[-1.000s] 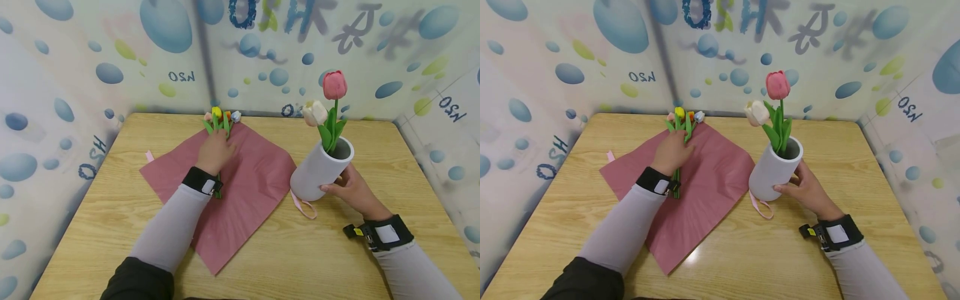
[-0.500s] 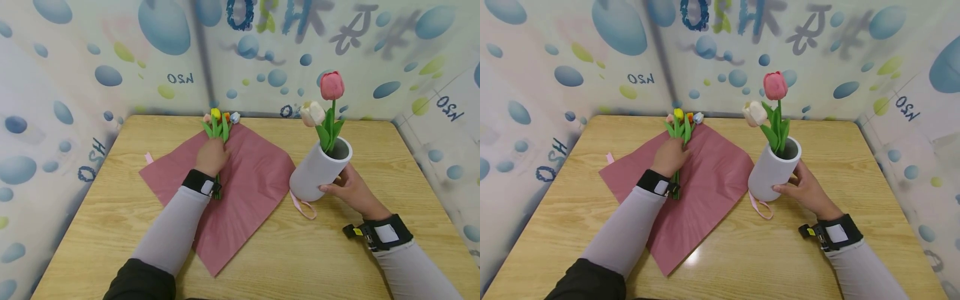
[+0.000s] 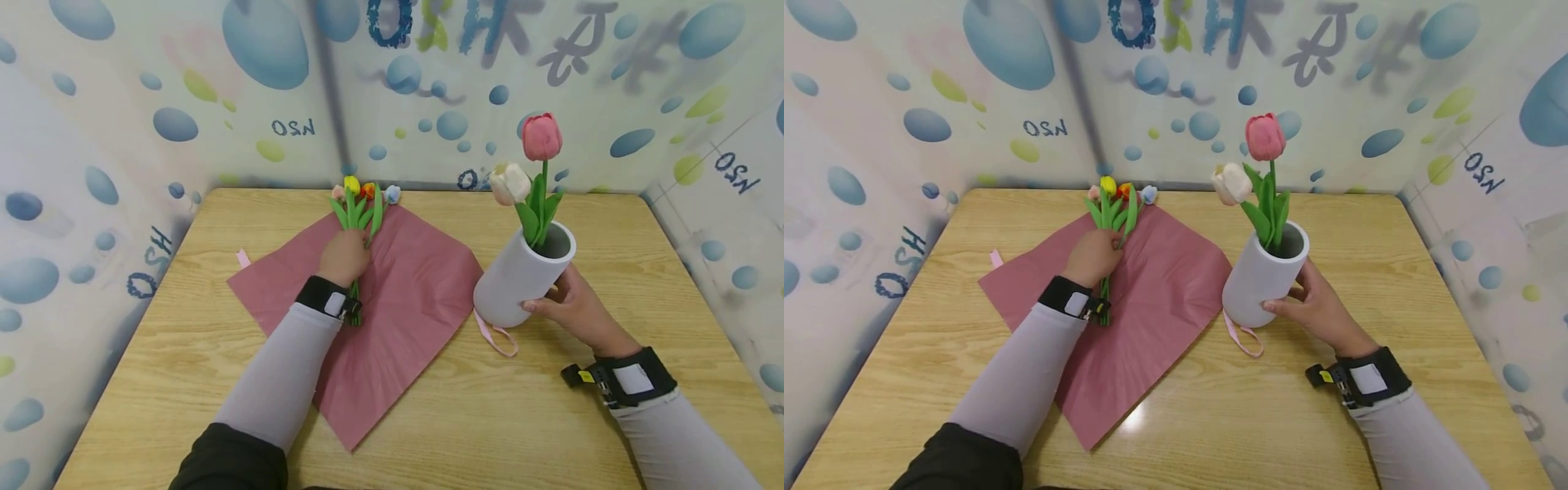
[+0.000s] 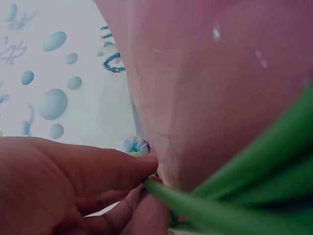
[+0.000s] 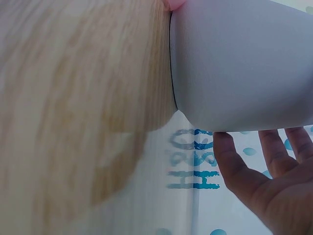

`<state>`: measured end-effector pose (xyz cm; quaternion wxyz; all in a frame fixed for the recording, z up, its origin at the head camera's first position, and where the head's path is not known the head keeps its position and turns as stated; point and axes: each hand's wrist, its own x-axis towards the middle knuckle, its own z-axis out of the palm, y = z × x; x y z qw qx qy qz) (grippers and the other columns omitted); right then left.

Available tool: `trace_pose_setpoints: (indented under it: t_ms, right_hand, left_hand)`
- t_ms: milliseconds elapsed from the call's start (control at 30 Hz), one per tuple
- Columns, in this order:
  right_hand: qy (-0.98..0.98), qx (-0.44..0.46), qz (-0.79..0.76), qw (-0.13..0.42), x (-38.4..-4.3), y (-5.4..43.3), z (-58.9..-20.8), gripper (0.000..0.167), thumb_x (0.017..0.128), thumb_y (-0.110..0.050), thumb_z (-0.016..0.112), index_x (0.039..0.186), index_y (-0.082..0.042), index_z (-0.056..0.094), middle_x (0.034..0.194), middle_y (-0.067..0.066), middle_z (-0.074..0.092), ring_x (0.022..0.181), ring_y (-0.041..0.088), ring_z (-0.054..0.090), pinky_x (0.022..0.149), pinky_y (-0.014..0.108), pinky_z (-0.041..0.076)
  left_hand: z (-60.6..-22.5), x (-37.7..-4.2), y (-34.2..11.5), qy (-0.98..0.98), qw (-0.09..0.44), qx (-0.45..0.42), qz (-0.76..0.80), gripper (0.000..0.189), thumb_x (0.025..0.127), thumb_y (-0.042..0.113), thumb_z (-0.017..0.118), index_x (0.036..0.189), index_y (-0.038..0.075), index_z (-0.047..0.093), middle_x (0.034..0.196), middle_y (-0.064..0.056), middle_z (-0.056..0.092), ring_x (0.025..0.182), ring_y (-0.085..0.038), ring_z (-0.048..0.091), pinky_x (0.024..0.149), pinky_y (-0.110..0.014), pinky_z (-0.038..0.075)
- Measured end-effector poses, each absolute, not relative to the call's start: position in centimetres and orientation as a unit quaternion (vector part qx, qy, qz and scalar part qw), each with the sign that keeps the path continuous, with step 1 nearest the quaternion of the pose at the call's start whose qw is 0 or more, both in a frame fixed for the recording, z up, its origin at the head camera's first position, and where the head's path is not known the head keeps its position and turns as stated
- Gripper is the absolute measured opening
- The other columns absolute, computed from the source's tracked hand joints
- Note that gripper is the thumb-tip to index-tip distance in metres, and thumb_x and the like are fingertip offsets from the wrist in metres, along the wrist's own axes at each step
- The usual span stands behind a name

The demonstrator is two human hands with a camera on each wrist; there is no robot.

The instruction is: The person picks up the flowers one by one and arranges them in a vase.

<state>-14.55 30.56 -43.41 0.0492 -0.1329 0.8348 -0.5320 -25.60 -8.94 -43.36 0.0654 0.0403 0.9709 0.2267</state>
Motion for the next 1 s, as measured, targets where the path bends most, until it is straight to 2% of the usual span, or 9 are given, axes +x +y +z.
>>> trace_pose_setpoints:
  t_ms: [100,167,233,433,667,1000]
  right_hand:
    - [0.834,-0.135,-0.532,0.049,-14.6,30.5,-43.3,0.091,0.091,-0.001,0.077,0.161,-0.028,0.025,0.154,-0.002,0.045,0.133,0.003,0.048,0.109,0.073,0.040]
    - [0.835,-0.136,-0.530,0.049,-14.6,30.5,-43.3,0.091,0.091,-0.001,0.077,0.161,-0.028,0.025,0.154,-0.002,0.045,0.133,0.003,0.049,0.109,0.072,0.040]
    - [0.836,-0.137,-0.529,0.048,-14.7,30.5,-43.3,0.091,0.091,-0.001,0.077,0.161,-0.028,0.025,0.154,-0.002,0.045,0.133,0.003,0.049,0.109,0.072,0.041]
    - [0.833,-0.139,-0.534,0.048,-14.7,30.5,-43.2,0.090,0.091,-0.001,0.077,0.161,-0.027,0.026,0.154,-0.003,0.046,0.132,0.003,0.048,0.109,0.074,0.039]
    - [0.831,-0.139,-0.536,0.050,-14.8,30.6,-43.3,0.090,0.091,-0.001,0.077,0.161,-0.027,0.026,0.154,-0.002,0.046,0.133,0.003,0.048,0.109,0.075,0.039]
    - [0.830,-0.133,-0.539,0.052,-14.6,30.6,-43.5,0.090,0.092,-0.002,0.077,0.161,-0.027,0.026,0.153,-0.001,0.046,0.132,0.002,0.048,0.109,0.075,0.038]
  left_hand:
    - [-43.2,-25.6,-9.0,0.968,0.074,0.038,0.238,0.023,0.099,0.013,0.057,0.115,0.010,0.073,0.105,-0.010,0.072,0.092,-0.027,0.067,0.075,-0.042,0.054]
    - [-43.0,-25.6,-8.9,0.965,0.077,0.037,0.247,0.034,0.099,0.015,0.057,0.130,0.012,0.070,0.121,-0.009,0.074,0.104,-0.027,0.069,0.084,-0.045,0.057]
    - [-42.8,-25.6,-8.9,0.962,0.080,0.035,0.258,0.039,0.100,0.017,0.057,0.138,0.014,0.067,0.130,-0.007,0.072,0.111,-0.026,0.069,0.089,-0.047,0.057]
    - [-42.0,-25.4,-8.9,0.952,0.074,0.036,0.296,0.038,0.103,0.020,0.056,0.139,0.014,0.064,0.127,-0.007,0.070,0.108,-0.026,0.066,0.089,-0.045,0.055]
    - [-40.6,-25.0,-9.0,0.929,0.049,0.047,0.363,0.039,0.102,0.016,0.054,0.141,0.014,0.060,0.120,-0.012,0.069,0.094,-0.028,0.062,0.074,-0.038,0.049]
    - [-38.4,-23.8,-8.4,0.901,0.006,0.049,0.432,0.035,0.105,0.023,0.060,0.139,0.015,0.060,0.112,-0.009,0.066,0.083,-0.026,0.061,0.065,-0.035,0.049]
